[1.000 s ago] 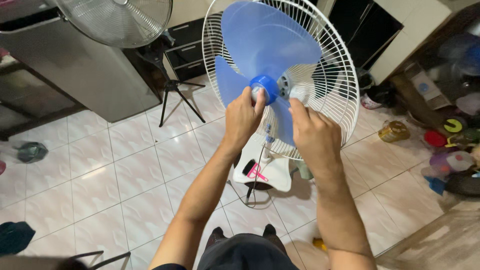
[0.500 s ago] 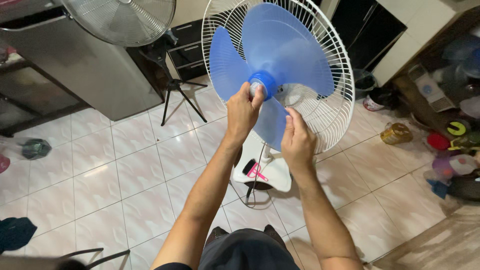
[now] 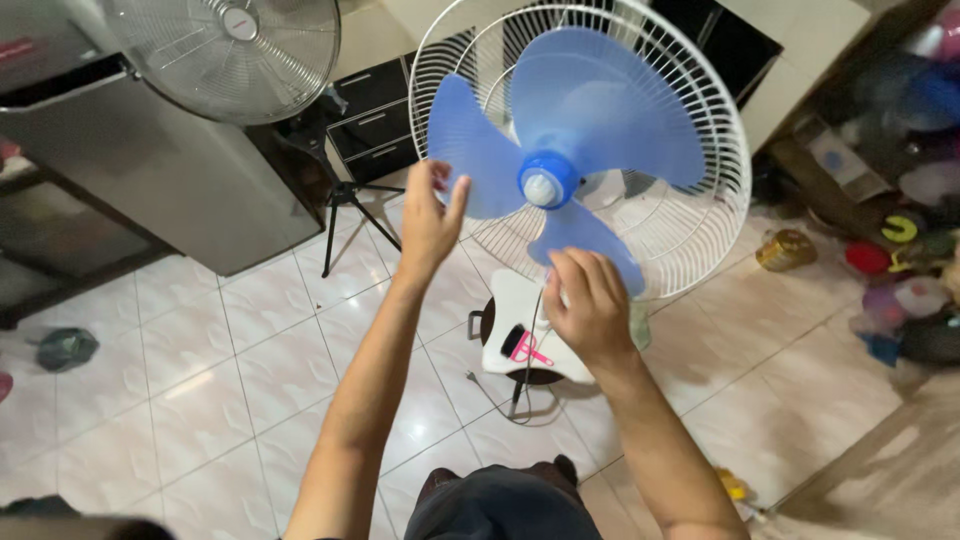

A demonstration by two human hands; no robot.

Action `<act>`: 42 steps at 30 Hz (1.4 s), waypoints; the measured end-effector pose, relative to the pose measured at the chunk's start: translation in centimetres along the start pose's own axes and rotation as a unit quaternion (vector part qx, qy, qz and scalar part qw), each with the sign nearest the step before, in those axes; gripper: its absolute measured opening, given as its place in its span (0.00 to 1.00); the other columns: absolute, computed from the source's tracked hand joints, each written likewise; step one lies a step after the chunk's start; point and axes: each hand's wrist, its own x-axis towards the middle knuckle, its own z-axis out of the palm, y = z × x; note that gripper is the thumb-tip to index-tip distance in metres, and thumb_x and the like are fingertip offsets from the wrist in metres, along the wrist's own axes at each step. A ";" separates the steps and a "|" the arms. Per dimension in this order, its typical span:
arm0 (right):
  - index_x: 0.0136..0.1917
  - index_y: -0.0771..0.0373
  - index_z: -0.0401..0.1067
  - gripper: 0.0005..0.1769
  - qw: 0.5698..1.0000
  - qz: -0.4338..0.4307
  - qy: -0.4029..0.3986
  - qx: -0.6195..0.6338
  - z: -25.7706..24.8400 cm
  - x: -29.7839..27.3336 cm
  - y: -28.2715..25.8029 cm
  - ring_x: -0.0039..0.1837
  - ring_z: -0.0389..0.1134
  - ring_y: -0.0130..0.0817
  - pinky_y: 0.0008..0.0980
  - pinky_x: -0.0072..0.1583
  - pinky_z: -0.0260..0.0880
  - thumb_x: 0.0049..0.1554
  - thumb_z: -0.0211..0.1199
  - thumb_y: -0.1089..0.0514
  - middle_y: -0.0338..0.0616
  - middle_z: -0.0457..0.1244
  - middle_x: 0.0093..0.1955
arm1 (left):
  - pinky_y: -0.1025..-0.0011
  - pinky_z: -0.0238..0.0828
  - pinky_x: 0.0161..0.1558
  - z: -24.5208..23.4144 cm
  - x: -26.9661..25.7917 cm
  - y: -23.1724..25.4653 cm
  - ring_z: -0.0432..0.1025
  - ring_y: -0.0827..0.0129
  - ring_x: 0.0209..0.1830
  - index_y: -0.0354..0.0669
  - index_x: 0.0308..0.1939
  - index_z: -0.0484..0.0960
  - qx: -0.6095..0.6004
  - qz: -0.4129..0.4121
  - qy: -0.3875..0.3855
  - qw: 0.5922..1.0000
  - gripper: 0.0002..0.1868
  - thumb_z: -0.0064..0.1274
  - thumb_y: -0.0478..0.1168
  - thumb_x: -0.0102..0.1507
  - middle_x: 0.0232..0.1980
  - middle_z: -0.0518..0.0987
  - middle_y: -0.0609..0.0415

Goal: The person attaches a blue fan blade to a white pedestal fan, aligns it with the motor shaft, and secures it by tightening the central nut. The person then wipes the fan blade with a cloth and continues to adjust the nut to ensure the blade is firmly mounted.

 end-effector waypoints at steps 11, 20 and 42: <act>0.50 0.65 0.64 0.24 0.966 0.134 -0.067 -0.211 7.5 4.5 -1.3 0.43 0.72 0.47 0.40 0.39 0.72 0.61 0.70 0.45 0.52 0.65 0.41 | 0.61 0.70 0.60 -3.7 8.1 -5.0 0.67 0.54 0.64 0.40 0.67 0.68 -0.012 0.081 -0.034 0.996 0.33 0.66 0.45 0.63 0.66 0.68 0.43; 0.47 0.62 0.65 0.26 0.926 0.144 -0.130 -0.324 7.9 6.4 -1.8 0.39 0.71 0.42 0.36 0.34 0.71 0.56 0.70 0.40 0.48 0.65 0.38 | 0.50 0.51 0.75 -2.2 14.7 -9.1 0.51 0.40 0.77 0.43 0.64 0.76 -0.025 0.173 -0.111 0.978 0.28 0.67 0.49 0.65 0.77 0.56 0.32; 0.41 0.64 0.62 0.26 0.909 0.179 0.049 -0.374 13.9 4.0 0.5 0.38 0.64 0.47 0.42 0.39 0.66 0.60 0.70 0.42 0.49 0.60 0.36 | 0.65 0.60 0.73 0.9 15.8 -14.1 0.64 0.62 0.74 0.34 0.78 0.54 -0.442 -0.004 -0.436 0.784 0.35 0.52 0.34 0.70 0.74 0.68 0.43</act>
